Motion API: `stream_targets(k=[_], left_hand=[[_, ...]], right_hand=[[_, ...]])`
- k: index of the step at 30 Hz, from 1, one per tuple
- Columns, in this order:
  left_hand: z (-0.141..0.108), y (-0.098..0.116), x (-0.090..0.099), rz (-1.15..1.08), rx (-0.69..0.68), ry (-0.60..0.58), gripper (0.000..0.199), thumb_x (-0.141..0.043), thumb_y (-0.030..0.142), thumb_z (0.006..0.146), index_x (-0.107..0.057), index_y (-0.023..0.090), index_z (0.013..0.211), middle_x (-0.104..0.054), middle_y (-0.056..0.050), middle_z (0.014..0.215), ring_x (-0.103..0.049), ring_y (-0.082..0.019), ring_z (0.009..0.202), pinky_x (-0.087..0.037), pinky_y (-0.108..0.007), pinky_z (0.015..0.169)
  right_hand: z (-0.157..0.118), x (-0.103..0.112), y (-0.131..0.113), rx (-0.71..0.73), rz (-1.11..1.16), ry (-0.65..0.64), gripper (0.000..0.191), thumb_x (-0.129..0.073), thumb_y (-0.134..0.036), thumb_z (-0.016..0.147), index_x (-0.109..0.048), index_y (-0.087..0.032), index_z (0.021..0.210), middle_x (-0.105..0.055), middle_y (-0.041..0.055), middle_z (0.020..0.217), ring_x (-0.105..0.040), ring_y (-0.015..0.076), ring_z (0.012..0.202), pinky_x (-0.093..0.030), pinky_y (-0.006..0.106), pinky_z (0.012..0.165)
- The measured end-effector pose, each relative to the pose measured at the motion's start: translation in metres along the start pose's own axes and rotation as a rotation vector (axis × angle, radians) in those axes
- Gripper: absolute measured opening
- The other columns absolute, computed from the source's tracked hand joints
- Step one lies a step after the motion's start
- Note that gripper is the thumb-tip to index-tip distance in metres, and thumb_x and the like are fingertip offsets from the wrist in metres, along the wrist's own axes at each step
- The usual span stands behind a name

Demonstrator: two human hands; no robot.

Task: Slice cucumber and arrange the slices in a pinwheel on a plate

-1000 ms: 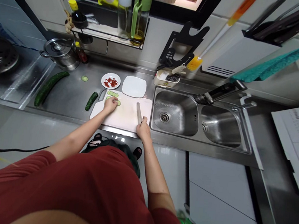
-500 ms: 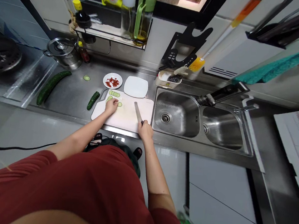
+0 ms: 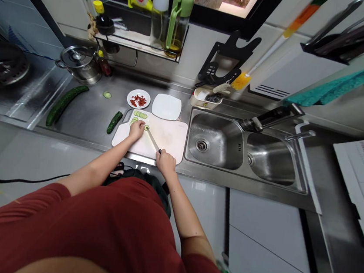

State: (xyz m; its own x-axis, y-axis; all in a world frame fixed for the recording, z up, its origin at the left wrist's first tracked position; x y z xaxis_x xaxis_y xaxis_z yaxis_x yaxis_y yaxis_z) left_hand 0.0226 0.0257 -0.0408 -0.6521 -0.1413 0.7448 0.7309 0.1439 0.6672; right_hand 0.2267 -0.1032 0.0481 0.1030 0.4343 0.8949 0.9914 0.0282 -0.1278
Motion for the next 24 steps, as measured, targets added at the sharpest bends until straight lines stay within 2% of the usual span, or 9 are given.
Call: stream_targets(k=[7, 18, 24], left_hand=[[-0.001, 0.0, 0.0, -0.02, -0.018, -0.012, 0.025, -0.046, 0.013, 0.081, -0.069, 0.018, 0.089, -0.066, -0.008, 0.091, -0.059, -0.022, 0.092, -0.044, -0.032, 0.084], [-0.001, 0.0, 0.002, -0.033, 0.007, -0.019, 0.024, -0.047, 0.014, 0.081, -0.07, 0.017, 0.089, -0.066, -0.009, 0.09, -0.06, -0.021, 0.089, -0.045, -0.031, 0.083], [-0.001, 0.0, 0.001, -0.007, -0.002, -0.021, 0.026, -0.047, 0.014, 0.081, -0.07, 0.017, 0.09, -0.066, -0.008, 0.091, -0.06, -0.021, 0.091, -0.045, -0.031, 0.085]], right_hand=[[0.0, -0.002, -0.003, -0.012, 0.015, -0.003, 0.038, -0.03, -0.042, 0.101, -0.054, -0.016, 0.114, -0.068, 0.0133, 0.103, -0.065, 0.026, 0.098, -0.046, 0.034, 0.082], [0.0, -0.003, -0.008, -0.03, -0.006, -0.013, 0.033, -0.034, -0.038, 0.1, -0.054, -0.015, 0.112, -0.069, 0.0145, 0.102, -0.066, 0.0254, 0.098, -0.046, 0.034, 0.082], [0.004, -0.005, -0.014, 0.015, -0.036, -0.059, 0.031, -0.036, -0.035, 0.1, -0.054, -0.013, 0.113, -0.07, 0.0153, 0.099, -0.067, 0.0247, 0.097, -0.047, 0.032, 0.081]])
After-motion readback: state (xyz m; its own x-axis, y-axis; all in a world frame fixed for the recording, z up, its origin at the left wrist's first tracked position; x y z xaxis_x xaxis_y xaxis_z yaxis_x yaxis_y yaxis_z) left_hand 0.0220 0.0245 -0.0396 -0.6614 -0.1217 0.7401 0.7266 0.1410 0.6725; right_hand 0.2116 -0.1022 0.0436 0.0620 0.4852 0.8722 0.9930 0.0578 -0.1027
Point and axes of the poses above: each hand's wrist, its own z-axis towards the middle knuckle, its own x-axis out of the back of the hand, y = z × x, the point moved 3 cm from there along z, towards the middle knuckle
